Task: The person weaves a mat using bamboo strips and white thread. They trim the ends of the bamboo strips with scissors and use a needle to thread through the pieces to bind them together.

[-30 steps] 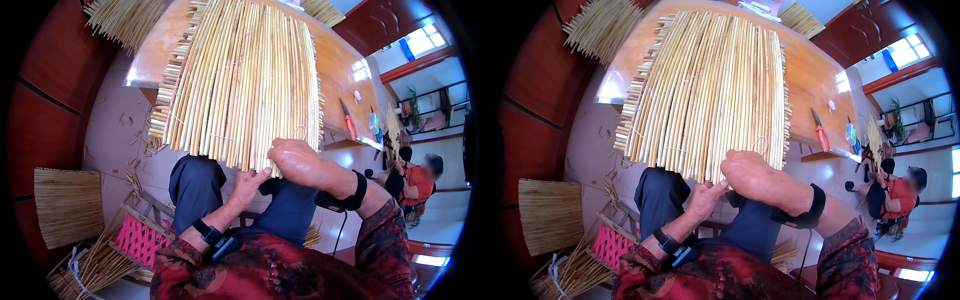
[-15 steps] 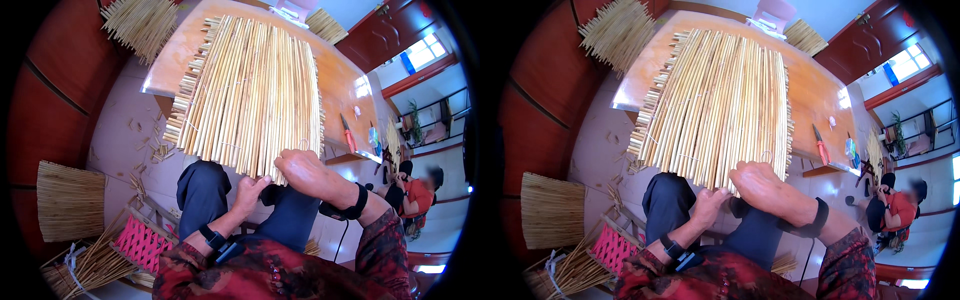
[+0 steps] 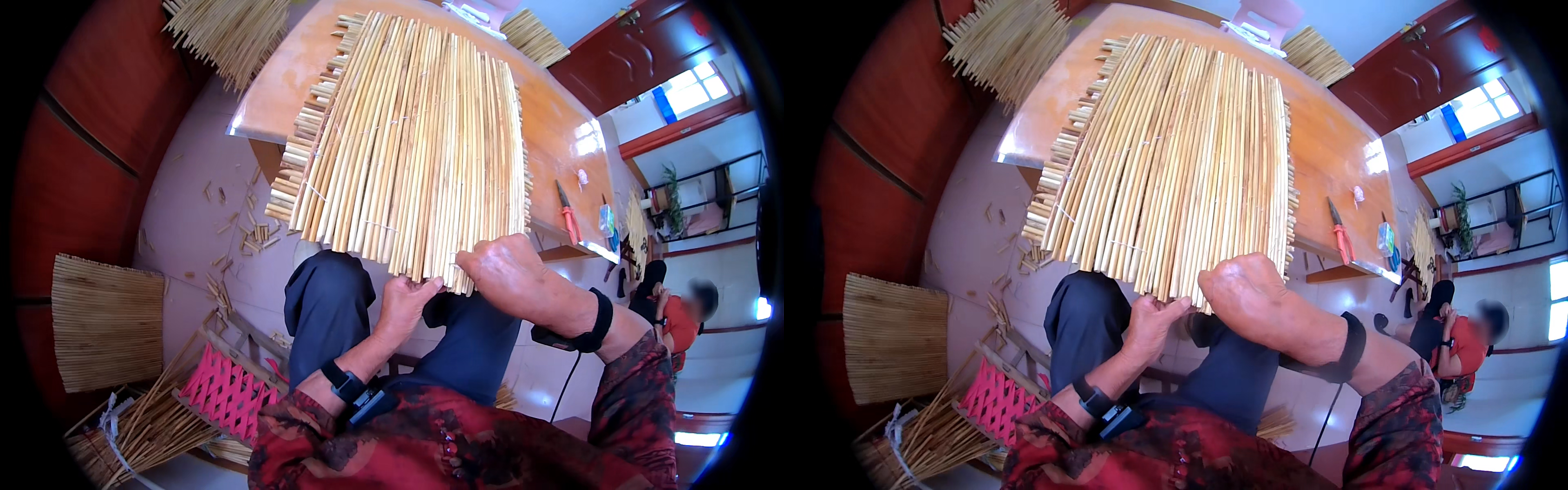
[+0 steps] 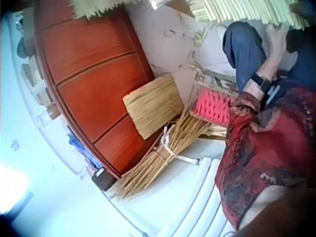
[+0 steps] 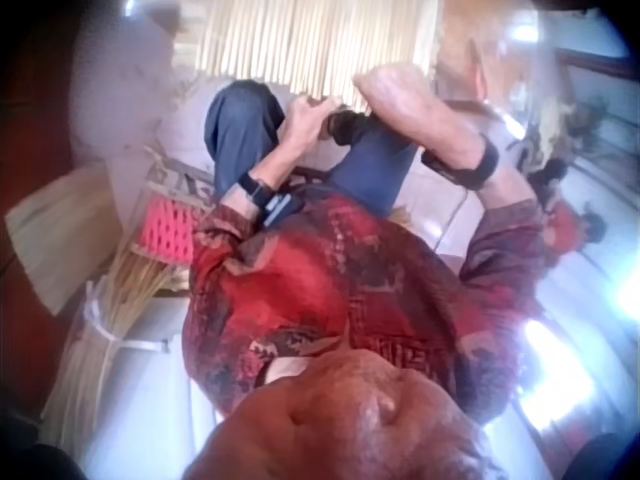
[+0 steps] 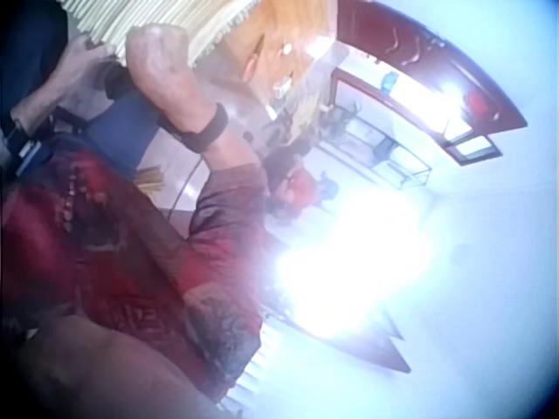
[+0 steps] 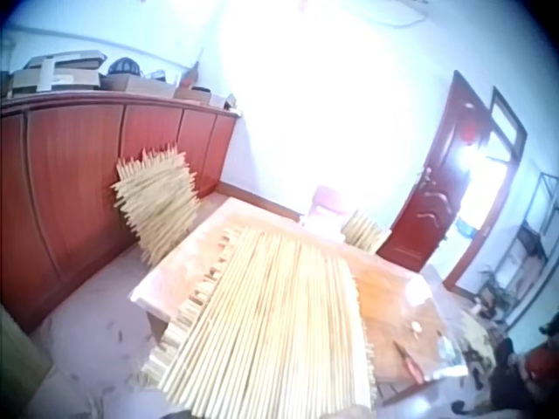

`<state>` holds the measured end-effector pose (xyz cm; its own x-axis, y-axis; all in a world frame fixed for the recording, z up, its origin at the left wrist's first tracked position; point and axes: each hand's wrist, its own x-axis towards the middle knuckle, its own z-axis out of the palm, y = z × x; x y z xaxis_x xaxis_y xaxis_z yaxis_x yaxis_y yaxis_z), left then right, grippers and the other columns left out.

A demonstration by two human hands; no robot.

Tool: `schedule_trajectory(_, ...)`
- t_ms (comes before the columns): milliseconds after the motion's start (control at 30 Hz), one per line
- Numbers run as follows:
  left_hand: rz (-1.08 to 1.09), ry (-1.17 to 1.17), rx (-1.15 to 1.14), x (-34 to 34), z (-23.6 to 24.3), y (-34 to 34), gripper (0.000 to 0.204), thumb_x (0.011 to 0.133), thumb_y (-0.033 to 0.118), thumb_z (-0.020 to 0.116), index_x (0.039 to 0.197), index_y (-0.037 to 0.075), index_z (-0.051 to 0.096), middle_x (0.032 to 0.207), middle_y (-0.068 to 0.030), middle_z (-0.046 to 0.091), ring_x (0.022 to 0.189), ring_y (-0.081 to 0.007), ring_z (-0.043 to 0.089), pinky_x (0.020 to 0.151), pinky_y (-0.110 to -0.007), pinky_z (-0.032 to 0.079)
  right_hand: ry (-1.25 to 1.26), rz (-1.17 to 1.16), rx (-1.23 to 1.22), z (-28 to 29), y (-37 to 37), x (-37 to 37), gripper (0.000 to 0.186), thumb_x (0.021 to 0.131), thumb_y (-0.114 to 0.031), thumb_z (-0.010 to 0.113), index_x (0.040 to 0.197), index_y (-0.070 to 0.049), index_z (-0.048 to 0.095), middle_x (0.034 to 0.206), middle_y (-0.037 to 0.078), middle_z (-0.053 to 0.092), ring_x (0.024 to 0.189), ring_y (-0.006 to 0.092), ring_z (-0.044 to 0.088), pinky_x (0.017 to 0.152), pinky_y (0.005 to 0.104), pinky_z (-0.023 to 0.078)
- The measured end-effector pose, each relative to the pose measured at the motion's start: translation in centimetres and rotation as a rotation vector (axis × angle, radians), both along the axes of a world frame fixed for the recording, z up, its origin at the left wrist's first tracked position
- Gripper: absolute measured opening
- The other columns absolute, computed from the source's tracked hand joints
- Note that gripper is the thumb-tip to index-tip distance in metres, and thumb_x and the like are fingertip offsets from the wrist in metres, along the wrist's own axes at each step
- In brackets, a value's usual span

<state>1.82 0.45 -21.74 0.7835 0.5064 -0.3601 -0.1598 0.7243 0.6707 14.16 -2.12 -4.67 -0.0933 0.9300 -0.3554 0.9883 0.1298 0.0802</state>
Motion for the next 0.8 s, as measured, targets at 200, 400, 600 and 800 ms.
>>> schedule_trajectory(200,-0.035,-0.018,-0.022,0.1,-0.1,-0.1,0.027,0.083,0.003,0.057,0.109,-0.005,0.053,0.098,-0.0083,0.060,0.087,-0.0144,0.060,0.080,-0.030,0.052,0.005,-0.016,-0.036,0.5,0.0,-0.2,0.010,0.068,-0.009,0.055,0.077,-0.005,0.057,0.059,0.011,0.058,0.055,0.0274,0.061,0.048,0.0368,0.047)
schedule_trajectory(400,-0.057,-0.060,-0.010,0.1,0.0,0.0,0.028,0.084,0.003,0.055,0.111,-0.004,0.052,0.101,-0.0085,0.059,0.090,-0.0153,0.059,0.082,-0.031,0.052,0.024,-0.013,-0.018,0.3,0.1,-0.4,0.007,0.068,-0.008,0.055,0.073,-0.003,0.055,0.059,0.011,0.058,0.056,0.0275,0.061,0.048,0.0366,0.047)
schedule_trajectory(600,0.007,-0.139,-0.063,0.1,-0.4,-0.2,0.027,0.085,0.002,0.054,0.111,-0.004,0.052,0.103,-0.0086,0.059,0.091,-0.0160,0.059,0.082,-0.032,0.052,-0.056,-0.011,-0.131,-0.2,0.6,-0.6,0.007,0.068,-0.009,0.055,0.072,-0.004,0.054,0.059,0.012,0.058,0.056,0.0280,0.061,0.048,0.0373,0.047)
schedule_trajectory(800,-0.020,-0.075,-0.034,0.1,-0.9,-0.3,0.025,0.085,0.002,0.055,0.109,-0.004,0.053,0.102,-0.0091,0.060,0.090,-0.0165,0.060,0.082,-0.033,0.052,-0.031,-0.005,-0.100,-0.2,0.6,-0.7,0.006,0.067,-0.009,0.055,0.068,-0.004,0.053,0.059,0.013,0.058,0.056,0.0280,0.061,0.047,0.0373,0.047)
